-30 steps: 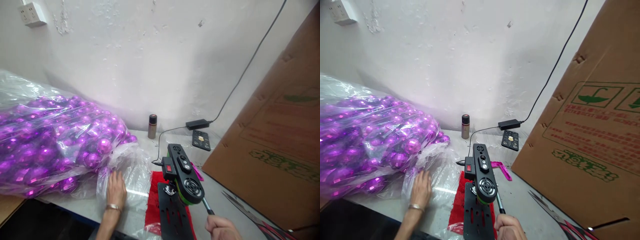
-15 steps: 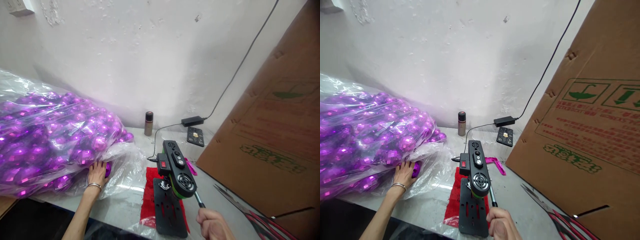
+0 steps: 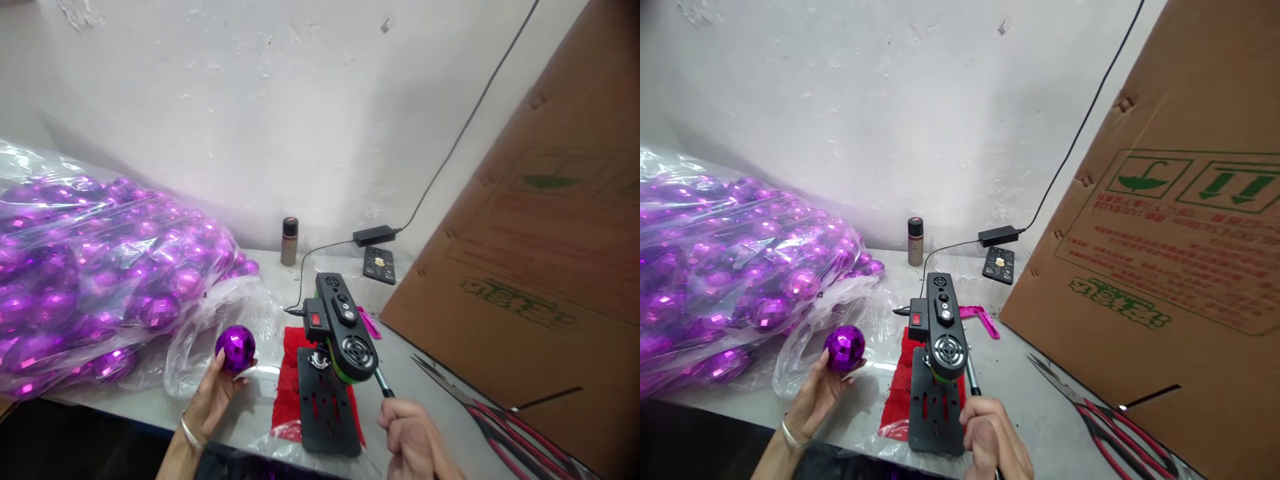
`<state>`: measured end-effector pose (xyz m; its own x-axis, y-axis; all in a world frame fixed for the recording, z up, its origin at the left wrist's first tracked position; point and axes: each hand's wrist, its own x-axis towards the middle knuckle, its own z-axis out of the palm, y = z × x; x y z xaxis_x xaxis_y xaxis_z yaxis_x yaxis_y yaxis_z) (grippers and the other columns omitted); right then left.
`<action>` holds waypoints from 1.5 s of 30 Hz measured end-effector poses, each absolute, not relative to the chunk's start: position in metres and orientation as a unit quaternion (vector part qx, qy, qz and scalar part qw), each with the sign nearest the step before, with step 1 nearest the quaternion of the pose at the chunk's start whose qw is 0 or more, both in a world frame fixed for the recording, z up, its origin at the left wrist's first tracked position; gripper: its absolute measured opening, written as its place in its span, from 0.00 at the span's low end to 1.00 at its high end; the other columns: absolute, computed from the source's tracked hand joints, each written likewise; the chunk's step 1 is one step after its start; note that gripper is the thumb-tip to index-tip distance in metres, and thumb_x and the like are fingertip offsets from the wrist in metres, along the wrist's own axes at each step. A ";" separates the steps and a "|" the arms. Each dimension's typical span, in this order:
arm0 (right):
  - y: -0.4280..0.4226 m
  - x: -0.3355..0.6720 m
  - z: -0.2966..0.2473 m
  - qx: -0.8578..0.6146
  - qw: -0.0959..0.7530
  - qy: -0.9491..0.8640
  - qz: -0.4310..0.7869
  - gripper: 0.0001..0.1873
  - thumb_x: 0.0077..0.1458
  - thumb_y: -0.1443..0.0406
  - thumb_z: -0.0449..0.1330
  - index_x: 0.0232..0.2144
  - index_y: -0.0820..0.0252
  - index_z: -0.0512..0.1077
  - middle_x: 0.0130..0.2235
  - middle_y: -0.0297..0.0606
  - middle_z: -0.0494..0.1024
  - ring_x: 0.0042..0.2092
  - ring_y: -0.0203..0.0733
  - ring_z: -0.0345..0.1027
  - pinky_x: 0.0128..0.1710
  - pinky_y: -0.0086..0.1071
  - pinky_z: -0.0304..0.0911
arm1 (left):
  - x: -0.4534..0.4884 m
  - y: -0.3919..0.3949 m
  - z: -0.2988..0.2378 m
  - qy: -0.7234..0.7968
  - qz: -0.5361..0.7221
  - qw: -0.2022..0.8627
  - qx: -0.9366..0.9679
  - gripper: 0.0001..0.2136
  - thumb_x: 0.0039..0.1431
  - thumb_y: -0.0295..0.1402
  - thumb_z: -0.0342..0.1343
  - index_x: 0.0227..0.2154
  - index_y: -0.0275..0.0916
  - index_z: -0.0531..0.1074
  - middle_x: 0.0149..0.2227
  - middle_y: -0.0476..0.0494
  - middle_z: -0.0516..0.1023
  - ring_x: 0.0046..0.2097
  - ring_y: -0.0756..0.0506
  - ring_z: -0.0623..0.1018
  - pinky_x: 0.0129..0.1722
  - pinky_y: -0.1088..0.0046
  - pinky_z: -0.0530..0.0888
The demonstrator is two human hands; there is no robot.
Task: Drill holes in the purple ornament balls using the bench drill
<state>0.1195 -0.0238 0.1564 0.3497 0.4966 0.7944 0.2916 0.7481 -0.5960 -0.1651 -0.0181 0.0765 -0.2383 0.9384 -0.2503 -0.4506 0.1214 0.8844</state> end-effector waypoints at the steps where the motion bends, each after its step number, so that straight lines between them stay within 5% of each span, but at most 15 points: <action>1: -0.024 0.120 0.159 -0.346 0.742 -0.570 0.068 0.23 0.74 0.69 0.57 0.23 0.56 0.64 0.22 0.30 0.66 0.26 0.36 0.66 0.26 0.31 0.54 | -0.153 -0.020 0.071 0.458 0.619 0.603 0.209 0.29 0.59 0.57 0.69 0.55 0.41 0.78 0.55 0.34 0.87 0.53 0.32 0.88 0.41 0.62 0.86; 5: -0.026 0.122 0.166 -0.340 0.723 -0.596 0.084 0.22 0.74 0.72 0.55 0.24 0.56 0.63 0.23 0.29 0.65 0.27 0.35 0.66 0.27 0.30 0.56 | -0.119 -0.022 0.053 0.342 0.622 0.701 0.075 0.25 0.62 0.38 0.73 0.60 0.39 0.77 0.51 0.35 0.89 0.51 0.34 0.89 0.52 0.59 0.86; 10: -0.028 0.125 0.166 -0.343 0.710 -0.608 0.095 0.21 0.74 0.73 0.53 0.26 0.56 0.63 0.25 0.29 0.65 0.29 0.34 0.66 0.27 0.28 0.58 | -0.095 -0.022 0.049 0.300 0.633 0.713 0.005 0.27 0.69 0.30 0.65 0.68 0.42 0.71 0.52 0.37 0.90 0.52 0.38 0.89 0.56 0.60 0.85; 18: -0.029 0.123 0.198 -0.373 0.681 -0.616 0.134 0.22 0.76 0.71 0.53 0.26 0.55 0.62 0.25 0.28 0.65 0.27 0.32 0.64 0.28 0.27 0.60 | -0.059 -0.015 0.065 0.375 0.646 0.662 0.053 0.17 0.63 0.39 0.69 0.53 0.39 0.81 0.51 0.39 0.89 0.50 0.40 0.89 0.54 0.63 0.85; 24: -0.029 0.125 0.202 -0.379 0.667 -0.625 0.142 0.21 0.76 0.71 0.53 0.27 0.55 0.63 0.26 0.28 0.66 0.27 0.32 0.63 0.28 0.27 0.59 | -0.033 -0.016 0.054 0.464 0.651 0.581 0.155 0.35 0.52 0.59 0.74 0.55 0.41 0.77 0.54 0.39 0.87 0.55 0.38 0.86 0.58 0.61 0.82; 31: -0.030 0.126 0.197 -0.367 0.665 -0.632 0.152 0.20 0.77 0.71 0.51 0.29 0.54 0.62 0.26 0.28 0.65 0.29 0.32 0.64 0.30 0.27 0.61 | -0.026 -0.022 0.038 0.571 0.622 0.465 0.268 0.46 0.50 0.67 0.69 0.64 0.44 0.65 0.58 0.34 0.83 0.61 0.33 0.83 0.68 0.51 0.73; 37: -0.033 0.126 0.193 -0.369 0.664 -0.631 0.159 0.19 0.77 0.71 0.51 0.29 0.54 0.62 0.27 0.28 0.66 0.29 0.32 0.64 0.31 0.27 0.61 | -0.017 -0.033 0.002 0.572 0.599 0.409 0.383 0.41 0.53 0.60 0.71 0.61 0.42 0.65 0.57 0.30 0.81 0.59 0.31 0.84 0.62 0.49 0.78; 45: -0.035 0.128 0.189 -0.365 0.664 -0.633 0.160 0.19 0.76 0.72 0.52 0.29 0.55 0.63 0.28 0.29 0.67 0.29 0.33 0.65 0.31 0.28 0.62 | -0.019 -0.036 -0.020 0.551 0.517 0.320 0.571 0.38 0.57 0.48 0.72 0.67 0.42 0.67 0.68 0.27 0.75 0.72 0.24 0.73 0.73 0.36 0.68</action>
<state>0.1276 -0.0348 0.1889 0.1485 0.6742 0.7234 0.2500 0.6822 -0.6871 -0.0192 -0.0359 -0.0200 -0.1421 0.9609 0.2376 0.2982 -0.1874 0.9359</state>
